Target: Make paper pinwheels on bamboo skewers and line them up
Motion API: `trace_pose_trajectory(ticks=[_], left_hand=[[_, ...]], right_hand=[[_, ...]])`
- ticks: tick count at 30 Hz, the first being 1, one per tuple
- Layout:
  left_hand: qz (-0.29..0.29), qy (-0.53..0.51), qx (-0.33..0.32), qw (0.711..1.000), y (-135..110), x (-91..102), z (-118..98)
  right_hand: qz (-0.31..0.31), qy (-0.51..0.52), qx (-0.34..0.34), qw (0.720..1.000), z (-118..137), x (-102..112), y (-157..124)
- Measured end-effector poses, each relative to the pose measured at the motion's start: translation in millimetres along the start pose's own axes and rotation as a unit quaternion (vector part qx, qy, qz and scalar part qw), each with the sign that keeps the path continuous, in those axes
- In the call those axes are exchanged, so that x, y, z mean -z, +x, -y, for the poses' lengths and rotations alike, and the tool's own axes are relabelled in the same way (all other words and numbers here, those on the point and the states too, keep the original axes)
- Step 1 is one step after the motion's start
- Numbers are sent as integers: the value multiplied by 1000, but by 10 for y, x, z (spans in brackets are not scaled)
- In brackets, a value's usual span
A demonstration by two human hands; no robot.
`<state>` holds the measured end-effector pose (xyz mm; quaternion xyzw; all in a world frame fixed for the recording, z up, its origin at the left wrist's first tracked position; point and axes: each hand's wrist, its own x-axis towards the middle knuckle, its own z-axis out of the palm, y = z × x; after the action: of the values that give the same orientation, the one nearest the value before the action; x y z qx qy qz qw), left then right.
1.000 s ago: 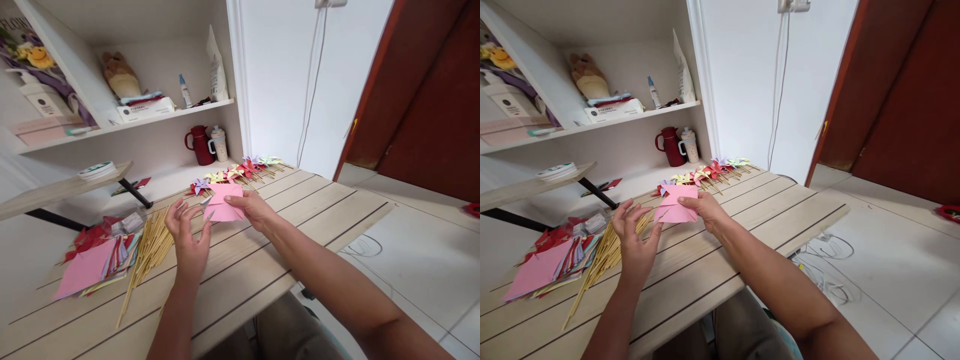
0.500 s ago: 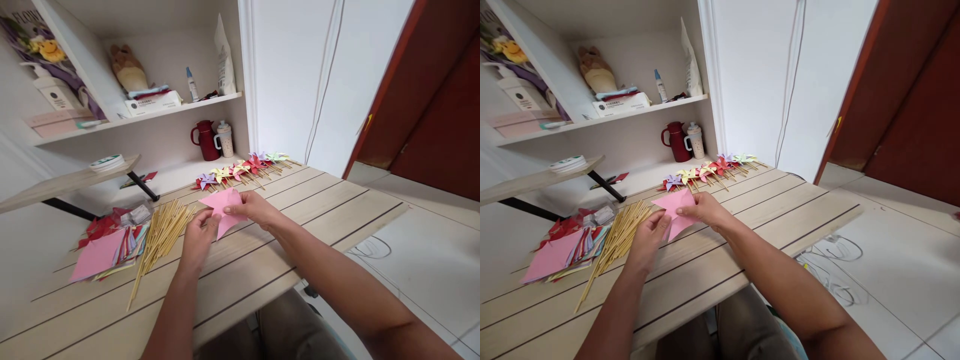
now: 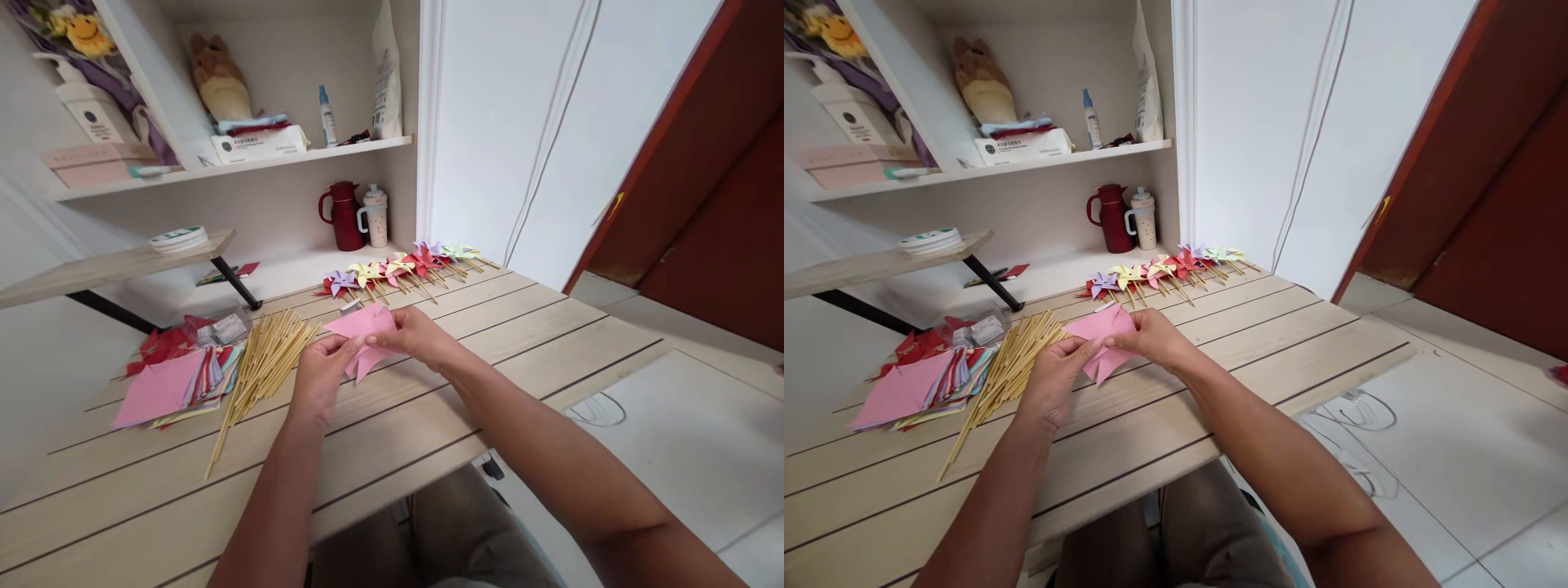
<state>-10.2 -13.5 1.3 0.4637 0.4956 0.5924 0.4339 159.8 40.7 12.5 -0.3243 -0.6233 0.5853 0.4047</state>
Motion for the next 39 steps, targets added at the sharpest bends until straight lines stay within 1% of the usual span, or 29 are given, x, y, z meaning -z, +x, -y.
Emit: trace_pose_trajectory(ticks=[4, 7, 9, 11, 13, 15, 16, 17, 19, 21, 22, 26, 28, 30, 35, 37, 39], left_hand=[[-4, -2, 10, 1000, 6, 6, 27], [-28, -13, 14, 999, 11, 0, 38], [-64, -44, 19, 997, 19, 0, 28], [-103, -92, 28, 990, 28, 12, -1], [-136, -151, 47, 978, 38, 36, -42], [-168, -209, 68, 961, 46, 66, -82], [-180, -234, 77, 952, 50, 80, -98], [-188, -255, 81, 945, 53, 93, -109], [-184, -287, 78, 937, 58, 108, -115], [-165, -309, 68, 934, 63, 111, -104], [-154, -318, 63, 933, 65, 110, -95], [-126, -338, 49, 931, 67, 101, -64], [-117, -342, 44, 931, 65, 96, -60], [-108, -341, 39, 933, 59, 86, -60], [-89, -301, 24, 949, 18, 41, -70], [-93, -285, 19, 954, -6, 21, -79], [-94, -273, 15, 957, -28, 3, -90]], right_hand=[[-13, 3, -5, 1000, -12, -13, 9], [-12, 0, 7, 1000, -46, -21, 28], [-39, -6, 50, 998, -65, -27, 40], [-94, -25, 122, 988, -69, -32, 43], [-149, -78, 209, 963, -57, -42, 26], [-187, -165, 298, 922, -39, -65, -10], [-194, -205, 335, 899, -35, -84, -33], [-188, -239, 365, 880, -37, -109, -57], [-154, -293, 394, 858, -68, -176, -99], [-127, -330, 402, 845, -133, -256, -126], [-118, -348, 395, 842, -174, -296, -133], [-90, -396, 351, 844, -318, -404, -131], [-79, -397, 338, 850, -347, -417, -122], [-82, -376, 334, 861, -343, -413, -115], [-120, -292, 348, 883, -259, -393, -101], [-128, -263, 337, 895, -223, -393, -97], [-132, -234, 310, 912, -191, -395, -96]])
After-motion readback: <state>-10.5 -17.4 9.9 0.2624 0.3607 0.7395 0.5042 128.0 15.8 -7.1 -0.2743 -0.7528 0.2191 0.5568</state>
